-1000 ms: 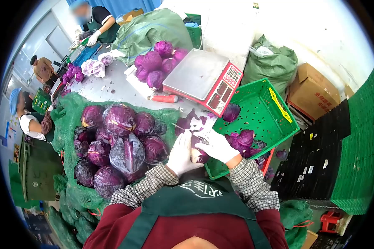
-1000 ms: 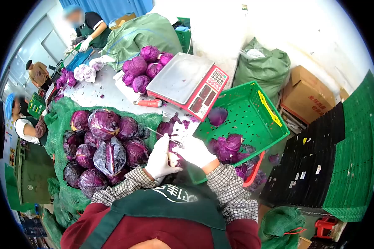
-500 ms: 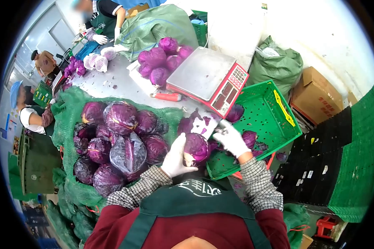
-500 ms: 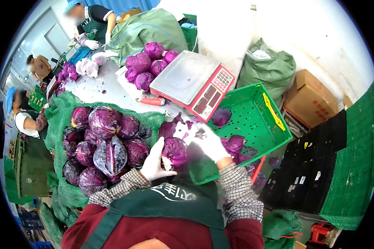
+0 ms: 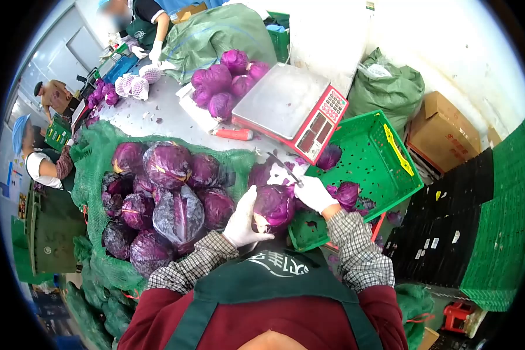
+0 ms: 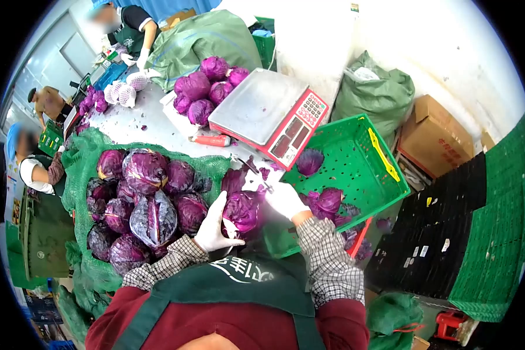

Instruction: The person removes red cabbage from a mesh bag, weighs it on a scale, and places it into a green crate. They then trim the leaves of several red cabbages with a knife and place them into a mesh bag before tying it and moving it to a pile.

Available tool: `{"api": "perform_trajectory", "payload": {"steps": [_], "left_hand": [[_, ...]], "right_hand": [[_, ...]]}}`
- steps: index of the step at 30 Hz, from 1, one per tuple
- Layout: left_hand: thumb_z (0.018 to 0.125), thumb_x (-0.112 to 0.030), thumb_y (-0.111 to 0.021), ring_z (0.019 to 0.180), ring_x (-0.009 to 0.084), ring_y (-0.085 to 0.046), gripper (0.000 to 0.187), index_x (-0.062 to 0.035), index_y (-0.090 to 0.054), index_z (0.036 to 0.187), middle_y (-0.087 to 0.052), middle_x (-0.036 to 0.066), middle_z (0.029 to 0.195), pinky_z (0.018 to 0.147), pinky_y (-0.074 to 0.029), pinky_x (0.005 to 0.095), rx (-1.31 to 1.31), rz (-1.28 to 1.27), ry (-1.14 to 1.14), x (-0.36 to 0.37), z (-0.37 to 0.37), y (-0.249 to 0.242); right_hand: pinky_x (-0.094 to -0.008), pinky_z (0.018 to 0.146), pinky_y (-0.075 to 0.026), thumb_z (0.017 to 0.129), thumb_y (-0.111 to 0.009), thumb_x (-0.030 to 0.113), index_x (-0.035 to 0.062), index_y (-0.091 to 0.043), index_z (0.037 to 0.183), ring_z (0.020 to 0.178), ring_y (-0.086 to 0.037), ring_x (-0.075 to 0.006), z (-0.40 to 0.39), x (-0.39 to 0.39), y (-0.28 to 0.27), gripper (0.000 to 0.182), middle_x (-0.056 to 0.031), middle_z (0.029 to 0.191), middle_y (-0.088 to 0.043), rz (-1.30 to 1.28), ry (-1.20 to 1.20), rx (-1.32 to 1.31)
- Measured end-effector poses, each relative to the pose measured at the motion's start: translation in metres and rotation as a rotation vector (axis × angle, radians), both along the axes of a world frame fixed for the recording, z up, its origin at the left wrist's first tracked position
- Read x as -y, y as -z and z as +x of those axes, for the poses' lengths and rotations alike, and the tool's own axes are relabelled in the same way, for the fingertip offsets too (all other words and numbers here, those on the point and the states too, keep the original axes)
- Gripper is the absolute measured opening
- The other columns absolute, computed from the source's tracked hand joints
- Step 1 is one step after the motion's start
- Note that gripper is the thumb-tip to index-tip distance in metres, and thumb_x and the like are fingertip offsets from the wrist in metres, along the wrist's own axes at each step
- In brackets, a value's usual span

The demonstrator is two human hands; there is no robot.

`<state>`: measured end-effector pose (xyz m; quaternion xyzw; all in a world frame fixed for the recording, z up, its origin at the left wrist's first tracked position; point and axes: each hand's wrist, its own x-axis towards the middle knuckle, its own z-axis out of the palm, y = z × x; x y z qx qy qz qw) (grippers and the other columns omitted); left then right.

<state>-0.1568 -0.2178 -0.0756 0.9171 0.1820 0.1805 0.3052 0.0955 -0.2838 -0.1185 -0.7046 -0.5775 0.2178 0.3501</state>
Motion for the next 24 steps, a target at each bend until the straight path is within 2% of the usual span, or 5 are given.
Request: {"api": "perform_trajectory", "payload": {"steps": [6, 11, 15, 20, 24], "left_hand": [[0.051, -0.043, -0.087, 0.13, 0.0414, -0.031, 0.128, 0.0096, -0.012, 0.14, -0.028, 0.031, 0.138, 0.11, -0.026, 0.0429, 0.007, -0.084, -0.226, -0.001, 0.006, -0.002], [0.058, -0.059, -0.078, 0.13, 0.0438, -0.03, 0.132, 0.0074, -0.002, 0.143, -0.053, 0.029, 0.117, 0.098, -0.041, 0.0432, -0.381, 0.076, -0.203, -0.014, 0.039, -0.031], [0.049, -0.064, -0.079, 0.118, 0.0494, -0.045, 0.136, -0.0035, -0.006, 0.146, -0.005, 0.039, 0.143, 0.097, -0.043, 0.043, -0.576, -0.016, -0.114, -0.021, 0.055, -0.061], [0.05, -0.044, -0.086, 0.109, 0.0447, -0.054, 0.136, -0.006, 0.002, 0.147, -0.008, 0.036, 0.145, 0.091, -0.047, 0.0406, -0.671, 0.058, 0.062, -0.03, 0.05, -0.069], [0.051, -0.041, -0.085, 0.107, 0.0452, -0.054, 0.129, -0.0045, -0.007, 0.146, -0.017, 0.034, 0.144, 0.091, -0.047, 0.0414, -0.564, 0.098, 0.033, -0.042, 0.05, -0.044]], "right_hand": [[-0.0344, 0.085, -0.049, 0.086, -0.056, 0.02, -0.0017, -0.061, 0.108, 0.094, -0.063, -0.0285, 0.063, 0.099, 0.092, 0.031, -0.0195, 0.102, -0.064, -0.037, 0.597, -0.103], [-0.0295, 0.086, -0.048, 0.082, -0.063, 0.008, 0.0067, -0.054, 0.125, 0.101, -0.06, -0.0229, -0.011, 0.061, -0.041, 0.044, -0.0139, 0.12, -0.057, 0.204, 0.081, 0.12], [-0.0313, 0.089, -0.048, 0.081, -0.06, 0.006, 0.0074, -0.056, 0.122, 0.111, -0.055, -0.025, -0.051, 0.029, -0.057, 0.042, -0.0132, 0.133, -0.048, 0.193, -0.12, -0.262], [-0.0377, 0.074, -0.053, 0.079, -0.057, 0.014, 0.0114, -0.056, 0.106, 0.088, -0.06, -0.0314, -0.036, 0.023, -0.044, 0.026, -0.0134, 0.113, -0.056, 0.197, -0.161, -0.014], [-0.0226, 0.064, -0.047, 0.079, -0.059, -0.002, 0.0064, -0.058, 0.102, 0.075, -0.057, -0.0113, -0.024, 0.026, -0.042, 0.025, -0.0057, 0.102, -0.06, 0.412, -0.13, 0.268]]}}
